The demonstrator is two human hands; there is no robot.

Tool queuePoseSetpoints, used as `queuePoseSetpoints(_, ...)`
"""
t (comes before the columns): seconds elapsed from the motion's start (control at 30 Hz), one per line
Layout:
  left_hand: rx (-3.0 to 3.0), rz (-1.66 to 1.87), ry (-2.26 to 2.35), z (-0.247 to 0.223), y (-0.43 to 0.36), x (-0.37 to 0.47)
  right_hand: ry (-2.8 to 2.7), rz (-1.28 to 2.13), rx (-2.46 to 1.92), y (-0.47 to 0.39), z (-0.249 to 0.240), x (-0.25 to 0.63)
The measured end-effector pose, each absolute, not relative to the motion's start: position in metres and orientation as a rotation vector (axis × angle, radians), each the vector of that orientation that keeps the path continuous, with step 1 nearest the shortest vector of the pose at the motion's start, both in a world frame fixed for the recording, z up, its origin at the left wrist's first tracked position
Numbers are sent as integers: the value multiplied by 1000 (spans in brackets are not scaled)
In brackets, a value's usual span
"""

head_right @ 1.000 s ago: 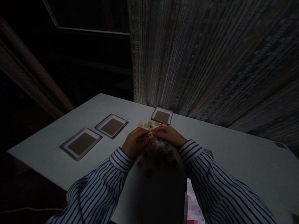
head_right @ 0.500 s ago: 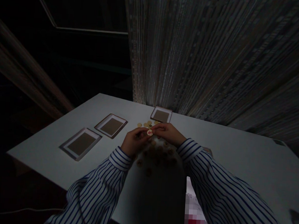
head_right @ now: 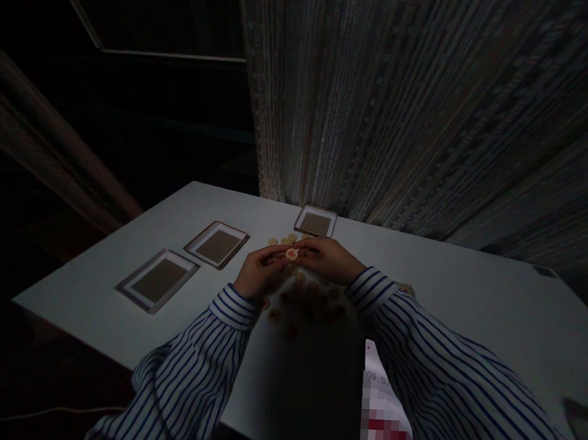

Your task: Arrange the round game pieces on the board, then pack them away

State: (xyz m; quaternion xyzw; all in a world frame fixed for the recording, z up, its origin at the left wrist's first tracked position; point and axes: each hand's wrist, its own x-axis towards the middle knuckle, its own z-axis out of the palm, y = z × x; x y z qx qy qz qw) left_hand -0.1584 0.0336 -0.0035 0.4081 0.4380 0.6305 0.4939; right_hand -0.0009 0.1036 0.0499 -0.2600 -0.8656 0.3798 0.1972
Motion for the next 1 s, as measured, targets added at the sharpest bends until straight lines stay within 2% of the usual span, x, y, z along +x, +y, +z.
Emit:
queuePoseSetpoints(0.3,1002,1505,1035,-6,34,-159,-2573,839,-788,103,56,2)
queuePoseSetpoints(0.57,983,1452,1041,-4,32,-157,-2651,783,-804,102,61,3)
queuePoseSetpoints(0.77,949,1552,1211,-3,34,-164,-2645,742,-881,106,53,5)
queuePoseSetpoints(1.0,1036,1662,1491,0,36,-183,-2787,500,-1068,115,40,9)
